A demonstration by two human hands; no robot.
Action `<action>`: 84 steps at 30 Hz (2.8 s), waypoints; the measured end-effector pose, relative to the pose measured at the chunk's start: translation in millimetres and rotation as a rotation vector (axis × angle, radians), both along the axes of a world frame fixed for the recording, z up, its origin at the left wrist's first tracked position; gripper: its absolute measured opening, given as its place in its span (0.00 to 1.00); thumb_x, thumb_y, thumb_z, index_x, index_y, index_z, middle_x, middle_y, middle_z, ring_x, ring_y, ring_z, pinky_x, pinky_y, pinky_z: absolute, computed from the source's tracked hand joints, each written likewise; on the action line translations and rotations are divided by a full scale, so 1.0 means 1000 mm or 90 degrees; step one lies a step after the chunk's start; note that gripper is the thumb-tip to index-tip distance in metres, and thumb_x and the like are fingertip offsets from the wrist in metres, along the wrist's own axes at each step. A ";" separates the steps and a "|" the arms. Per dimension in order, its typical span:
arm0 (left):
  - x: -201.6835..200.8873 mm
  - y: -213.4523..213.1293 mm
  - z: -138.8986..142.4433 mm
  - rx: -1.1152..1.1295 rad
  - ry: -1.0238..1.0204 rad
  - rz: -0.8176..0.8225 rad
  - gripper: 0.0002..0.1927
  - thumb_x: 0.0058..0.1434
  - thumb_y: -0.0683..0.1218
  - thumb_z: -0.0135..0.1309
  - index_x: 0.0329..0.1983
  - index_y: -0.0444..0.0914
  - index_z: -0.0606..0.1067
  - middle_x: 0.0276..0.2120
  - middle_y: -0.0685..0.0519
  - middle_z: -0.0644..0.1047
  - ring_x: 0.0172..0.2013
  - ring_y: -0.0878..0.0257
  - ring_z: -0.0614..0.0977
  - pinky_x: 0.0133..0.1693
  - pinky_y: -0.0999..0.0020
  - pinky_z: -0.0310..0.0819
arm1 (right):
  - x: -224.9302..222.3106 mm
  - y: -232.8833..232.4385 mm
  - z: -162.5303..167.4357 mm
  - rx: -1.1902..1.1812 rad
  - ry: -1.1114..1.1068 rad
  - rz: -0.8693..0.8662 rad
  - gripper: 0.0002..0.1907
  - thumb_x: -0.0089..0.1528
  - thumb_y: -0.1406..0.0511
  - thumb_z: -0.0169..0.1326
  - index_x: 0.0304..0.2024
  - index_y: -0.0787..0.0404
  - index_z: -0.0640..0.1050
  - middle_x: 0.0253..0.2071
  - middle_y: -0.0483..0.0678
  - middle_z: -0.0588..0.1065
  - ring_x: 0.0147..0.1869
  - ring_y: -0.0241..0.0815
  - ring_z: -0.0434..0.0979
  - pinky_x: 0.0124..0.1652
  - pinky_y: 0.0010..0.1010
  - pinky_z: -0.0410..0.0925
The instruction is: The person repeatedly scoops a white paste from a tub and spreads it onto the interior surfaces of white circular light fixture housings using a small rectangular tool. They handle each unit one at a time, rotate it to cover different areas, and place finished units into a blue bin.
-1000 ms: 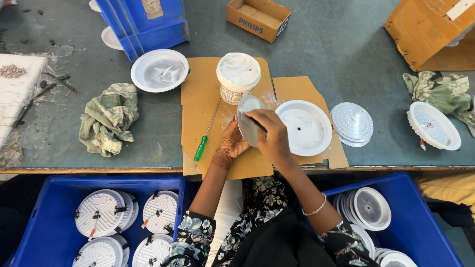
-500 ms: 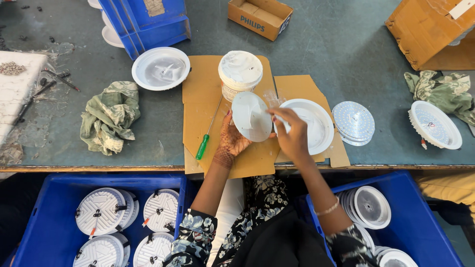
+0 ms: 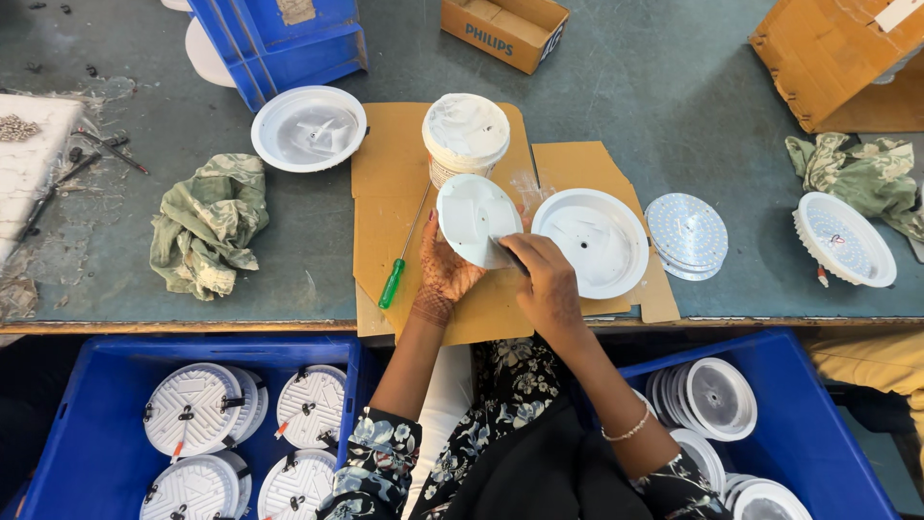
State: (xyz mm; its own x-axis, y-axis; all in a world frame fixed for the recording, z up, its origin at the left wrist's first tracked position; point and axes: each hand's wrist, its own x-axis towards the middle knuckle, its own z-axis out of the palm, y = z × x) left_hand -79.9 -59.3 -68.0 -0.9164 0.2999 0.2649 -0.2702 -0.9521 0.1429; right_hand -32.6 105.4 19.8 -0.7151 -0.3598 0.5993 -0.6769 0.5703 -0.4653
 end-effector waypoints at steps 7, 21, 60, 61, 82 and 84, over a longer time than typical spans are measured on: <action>0.007 -0.001 0.017 0.012 0.052 0.027 0.55 0.61 0.64 0.59 0.80 0.35 0.47 0.75 0.33 0.55 0.74 0.41 0.60 0.71 0.45 0.59 | -0.008 0.008 0.010 -0.199 -0.239 -0.042 0.10 0.63 0.73 0.55 0.47 0.68 0.80 0.41 0.56 0.82 0.46 0.48 0.86 0.48 0.35 0.75; 0.011 0.005 0.020 -0.175 0.113 0.210 0.64 0.49 0.50 0.70 0.79 0.62 0.39 0.75 0.43 0.52 0.75 0.47 0.56 0.68 0.44 0.62 | -0.002 -0.018 -0.013 -0.092 -0.109 -0.112 0.12 0.62 0.71 0.55 0.48 0.68 0.80 0.44 0.59 0.79 0.46 0.58 0.81 0.47 0.41 0.73; 0.003 0.016 0.023 -0.281 0.114 0.205 0.66 0.46 0.55 0.73 0.81 0.50 0.43 0.74 0.42 0.56 0.74 0.48 0.59 0.69 0.53 0.66 | -0.023 -0.007 0.015 -0.262 -0.276 -0.099 0.12 0.61 0.70 0.58 0.47 0.66 0.82 0.40 0.53 0.84 0.42 0.38 0.85 0.46 0.28 0.75; 0.002 0.016 0.022 -0.274 0.117 0.203 0.66 0.46 0.55 0.73 0.81 0.51 0.43 0.74 0.42 0.55 0.75 0.48 0.59 0.70 0.54 0.66 | -0.021 -0.010 0.013 -0.253 -0.263 -0.094 0.12 0.61 0.70 0.58 0.48 0.66 0.82 0.40 0.53 0.84 0.42 0.38 0.85 0.46 0.28 0.75; -0.002 0.017 -0.003 -0.282 0.128 0.123 0.60 0.52 0.56 0.67 0.81 0.46 0.43 0.73 0.43 0.58 0.68 0.45 0.66 0.67 0.44 0.64 | -0.057 0.000 0.034 -0.235 -0.360 -0.177 0.12 0.60 0.64 0.57 0.34 0.71 0.78 0.24 0.52 0.78 0.24 0.41 0.80 0.29 0.34 0.72; -0.005 0.017 -0.011 -0.278 0.116 0.110 0.59 0.52 0.57 0.66 0.81 0.45 0.45 0.73 0.45 0.58 0.68 0.48 0.66 0.67 0.47 0.64 | -0.058 -0.004 0.041 -0.175 -0.286 -0.179 0.12 0.62 0.65 0.57 0.34 0.71 0.79 0.22 0.54 0.77 0.24 0.44 0.78 0.31 0.36 0.69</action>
